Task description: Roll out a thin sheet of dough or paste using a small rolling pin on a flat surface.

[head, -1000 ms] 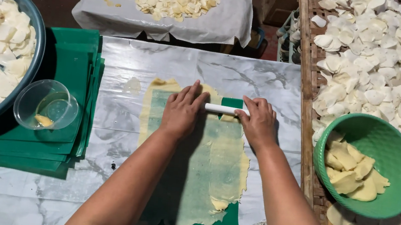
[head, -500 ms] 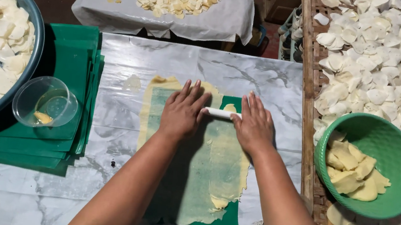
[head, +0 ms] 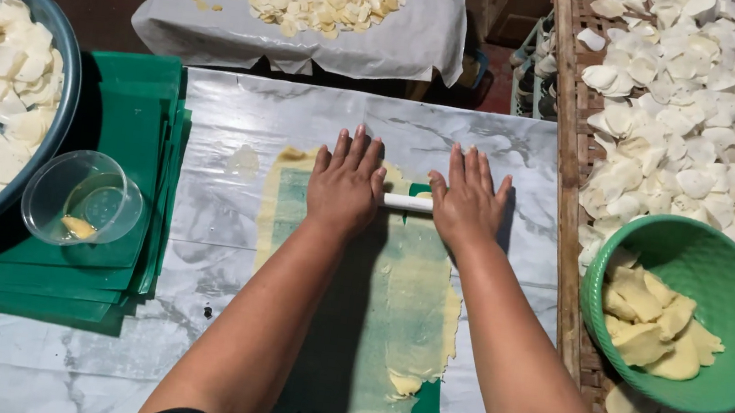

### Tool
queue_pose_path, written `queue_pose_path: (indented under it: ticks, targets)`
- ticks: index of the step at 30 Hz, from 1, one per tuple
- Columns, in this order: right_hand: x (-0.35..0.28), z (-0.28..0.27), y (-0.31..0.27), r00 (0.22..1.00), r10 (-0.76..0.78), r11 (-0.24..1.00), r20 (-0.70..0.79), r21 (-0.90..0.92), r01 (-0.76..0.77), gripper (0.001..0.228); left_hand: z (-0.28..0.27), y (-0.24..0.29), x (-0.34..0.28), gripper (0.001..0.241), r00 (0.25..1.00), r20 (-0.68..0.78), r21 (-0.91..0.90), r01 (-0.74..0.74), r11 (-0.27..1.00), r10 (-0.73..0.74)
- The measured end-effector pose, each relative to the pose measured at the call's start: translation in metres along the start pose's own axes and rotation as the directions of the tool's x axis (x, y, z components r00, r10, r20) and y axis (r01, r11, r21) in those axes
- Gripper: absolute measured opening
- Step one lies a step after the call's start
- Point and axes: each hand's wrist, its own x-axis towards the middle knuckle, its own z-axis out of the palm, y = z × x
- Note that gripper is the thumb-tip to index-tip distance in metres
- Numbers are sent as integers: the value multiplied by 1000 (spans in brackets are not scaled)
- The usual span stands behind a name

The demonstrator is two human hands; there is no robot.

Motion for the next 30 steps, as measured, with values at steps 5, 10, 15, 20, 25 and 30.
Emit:
queue_pose_path:
  ticks: [5, 10, 15, 20, 25, 30]
  targets:
    - [12, -19, -12, 1000, 14, 999, -7, 35, -14, 71, -13, 2, 19, 65, 996, 68, -17, 63, 998, -62]
    - [-35, 14, -2, 951, -65, 998, -302, -36, 57, 70, -11, 7, -23, 65, 1000, -9, -16, 27, 1000, -27]
    - [-51, 20, -1, 951, -61, 998, -303, -21, 58, 67, -9, 8, -34, 62, 999, -45, 5, 21, 1000, -21]
    - [11, -4, -7, 996, 14, 1000, -89, 17, -13, 71, -12, 3, 18, 66, 993, 66, 3, 98, 995, -98]
    - [20, -16, -11, 999, 29, 998, 25, 52, -31, 75, -18, 4, 21, 68, 990, 75, -13, 117, 993, -116]
    - [-40, -16, -9, 999, -4, 999, 50, -32, 6, 77, -19, 10, -35, 65, 997, 33, -40, 68, 997, -67]
